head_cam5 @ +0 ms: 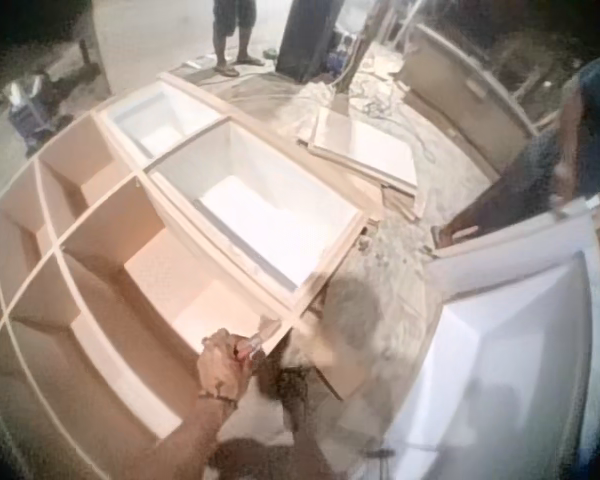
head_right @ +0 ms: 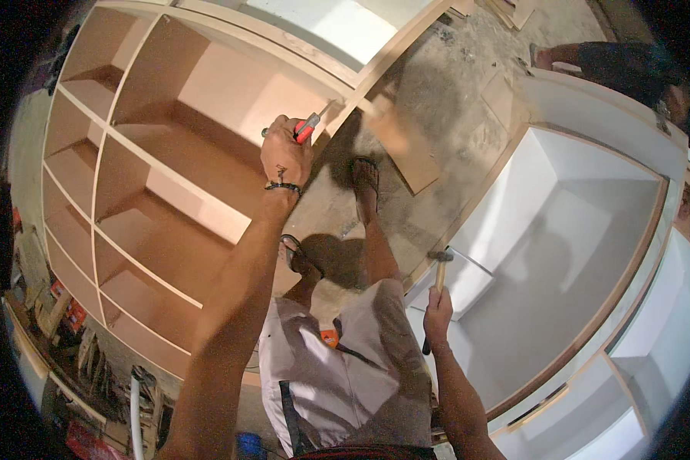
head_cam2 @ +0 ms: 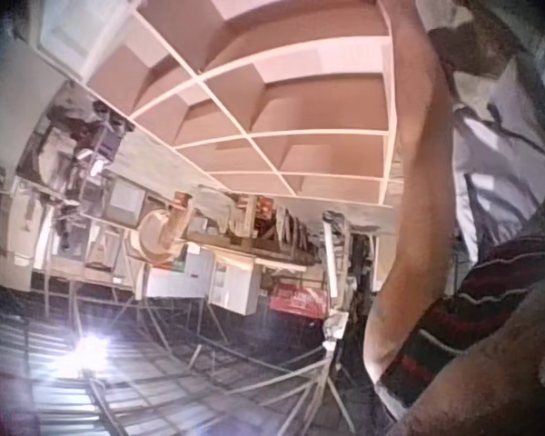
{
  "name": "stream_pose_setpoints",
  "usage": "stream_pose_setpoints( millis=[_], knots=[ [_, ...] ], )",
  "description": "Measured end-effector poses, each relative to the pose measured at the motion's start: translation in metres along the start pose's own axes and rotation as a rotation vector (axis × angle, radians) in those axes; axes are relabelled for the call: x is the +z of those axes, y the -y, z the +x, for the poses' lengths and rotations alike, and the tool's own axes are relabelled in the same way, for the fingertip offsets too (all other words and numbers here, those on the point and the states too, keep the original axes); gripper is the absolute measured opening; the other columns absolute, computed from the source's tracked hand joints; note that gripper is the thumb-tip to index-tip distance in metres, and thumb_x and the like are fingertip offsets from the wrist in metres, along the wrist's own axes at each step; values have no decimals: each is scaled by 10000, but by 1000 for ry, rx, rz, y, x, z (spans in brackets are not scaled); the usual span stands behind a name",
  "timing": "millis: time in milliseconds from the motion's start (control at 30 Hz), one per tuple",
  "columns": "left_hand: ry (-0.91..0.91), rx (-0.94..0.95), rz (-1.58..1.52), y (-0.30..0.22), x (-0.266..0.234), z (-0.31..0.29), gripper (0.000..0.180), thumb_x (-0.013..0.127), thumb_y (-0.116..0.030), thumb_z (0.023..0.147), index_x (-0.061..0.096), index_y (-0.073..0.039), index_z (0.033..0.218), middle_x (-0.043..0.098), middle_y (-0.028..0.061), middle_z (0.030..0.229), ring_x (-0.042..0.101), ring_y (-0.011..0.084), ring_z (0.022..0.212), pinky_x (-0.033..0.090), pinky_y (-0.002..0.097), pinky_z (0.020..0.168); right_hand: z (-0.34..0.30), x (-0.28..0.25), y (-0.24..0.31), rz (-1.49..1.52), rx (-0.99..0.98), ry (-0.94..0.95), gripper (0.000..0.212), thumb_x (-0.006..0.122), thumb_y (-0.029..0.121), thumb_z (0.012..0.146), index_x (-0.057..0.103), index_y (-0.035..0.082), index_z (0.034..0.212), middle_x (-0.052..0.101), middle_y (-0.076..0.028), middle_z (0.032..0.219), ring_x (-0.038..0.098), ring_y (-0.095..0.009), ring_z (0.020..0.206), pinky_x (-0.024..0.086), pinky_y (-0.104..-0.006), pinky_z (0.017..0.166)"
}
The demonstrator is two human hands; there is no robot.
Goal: The person assembles a wooden shelving unit by using a hammer to tap pieces into place and a utility knife to trim excess material from the edges of the wood.
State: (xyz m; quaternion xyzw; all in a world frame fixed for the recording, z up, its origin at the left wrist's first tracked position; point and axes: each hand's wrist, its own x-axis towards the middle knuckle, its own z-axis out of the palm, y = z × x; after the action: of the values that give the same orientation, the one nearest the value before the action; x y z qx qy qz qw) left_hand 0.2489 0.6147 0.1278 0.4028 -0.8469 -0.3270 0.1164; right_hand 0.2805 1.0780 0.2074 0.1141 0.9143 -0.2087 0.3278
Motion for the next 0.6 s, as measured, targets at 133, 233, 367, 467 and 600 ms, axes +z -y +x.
stream_pose_setpoints(
  millis=[133, 233, 367, 467, 600],
  knots=[
    [-61, -4, -18, 1, 42, 22, 105, 746, -114, 830, 746, -74, 927, 626, 153, 896, 630, 383, 857, 521, 478, 780, 54, -23, 84, 37, -96, 41, 311, 494, 312, 1097, 578, 19, 1034, 470, -26, 746, 454, -128, 692, 404, -308, 628],
    [-76, -4, -16, -4, 60, 28, 132, 773, -138, 809, 765, -87, 931, 618, 140, 873, 635, 364, 837, 523, 461, 748, 77, -34, 109, 18, -200, 49, 292, 490, 283, 1097, 586, 10, 1055, 466, -29, 759, 451, -134, 697, 407, -316, 634],
    [-82, -10, 28, 1, 68, 29, 145, 786, -147, 801, 773, -112, 941, 616, 123, 865, 634, 349, 813, 527, 451, 722, 94, -46, 136, 3, -136, 149, 275, 487, 252, 1093, 590, -3, 1090, 507, -61, 811, 485, -162, 764, 431, -340, 697],
    [-60, -12, 98, 1, 65, 31, 156, 781, -129, 788, 772, -115, 943, 613, 120, 868, 636, 346, 814, 532, 440, 726, 98, -47, 141, 6, -191, 171, 277, 487, 242, 1088, 589, -14, 1115, 532, -84, 843, 493, -177, 791, 438, -367, 724],
    [-56, 59, 131, 1, 63, 30, 225, 782, -41, 703, 746, -113, 913, 587, 91, 853, 621, 315, 833, 514, 431, 709, 100, -40, 155, 51, -212, 198, 259, 504, 216, 1070, 585, -25, 1123, 532, -116, 875, 501, -207, 804, 440, -384, 737]
  ],
)
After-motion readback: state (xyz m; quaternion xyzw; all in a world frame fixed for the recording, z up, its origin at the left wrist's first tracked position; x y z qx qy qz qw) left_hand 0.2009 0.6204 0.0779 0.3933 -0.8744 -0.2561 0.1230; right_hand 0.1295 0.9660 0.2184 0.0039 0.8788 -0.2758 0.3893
